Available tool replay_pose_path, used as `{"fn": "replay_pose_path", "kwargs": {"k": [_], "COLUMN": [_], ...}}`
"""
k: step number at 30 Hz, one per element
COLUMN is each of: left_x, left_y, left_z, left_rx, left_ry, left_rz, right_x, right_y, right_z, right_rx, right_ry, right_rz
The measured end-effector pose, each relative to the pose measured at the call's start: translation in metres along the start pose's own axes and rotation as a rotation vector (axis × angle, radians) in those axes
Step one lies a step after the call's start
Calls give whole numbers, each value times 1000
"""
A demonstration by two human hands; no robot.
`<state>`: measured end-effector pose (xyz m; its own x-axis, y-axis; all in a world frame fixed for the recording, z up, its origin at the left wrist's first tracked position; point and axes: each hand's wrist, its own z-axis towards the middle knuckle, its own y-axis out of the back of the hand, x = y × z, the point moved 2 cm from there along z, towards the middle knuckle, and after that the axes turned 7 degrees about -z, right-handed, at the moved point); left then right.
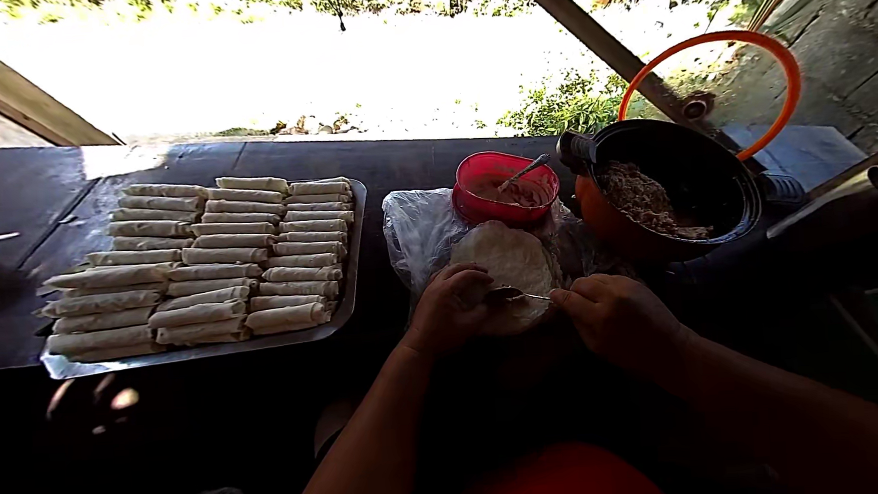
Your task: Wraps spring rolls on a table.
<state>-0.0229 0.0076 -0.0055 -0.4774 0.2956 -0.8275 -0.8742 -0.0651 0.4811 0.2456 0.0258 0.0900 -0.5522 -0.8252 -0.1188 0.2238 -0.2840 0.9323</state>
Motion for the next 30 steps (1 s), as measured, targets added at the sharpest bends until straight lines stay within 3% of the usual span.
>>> {"fn": "replay_pose_path", "kwargs": {"k": [13, 18, 23, 30], "left_x": [-3, -6, -7, -4], "left_y": [-3, -1, -5, 5], "left_z": [1, 0, 0, -3], "left_rx": [-3, -32, 48, -16], "left_ry": [10, 39, 58, 36], "left_rz": [87, 93, 242, -18], "right_x": [-9, -13, -9, -9], "right_y": [10, -5, -19, 4], "right_z": [3, 1, 0, 4], "right_rx": [-14, 8, 35, 24], "right_ry": [-69, -159, -154, -108], "right_rz": [6, 9, -11, 11]}}
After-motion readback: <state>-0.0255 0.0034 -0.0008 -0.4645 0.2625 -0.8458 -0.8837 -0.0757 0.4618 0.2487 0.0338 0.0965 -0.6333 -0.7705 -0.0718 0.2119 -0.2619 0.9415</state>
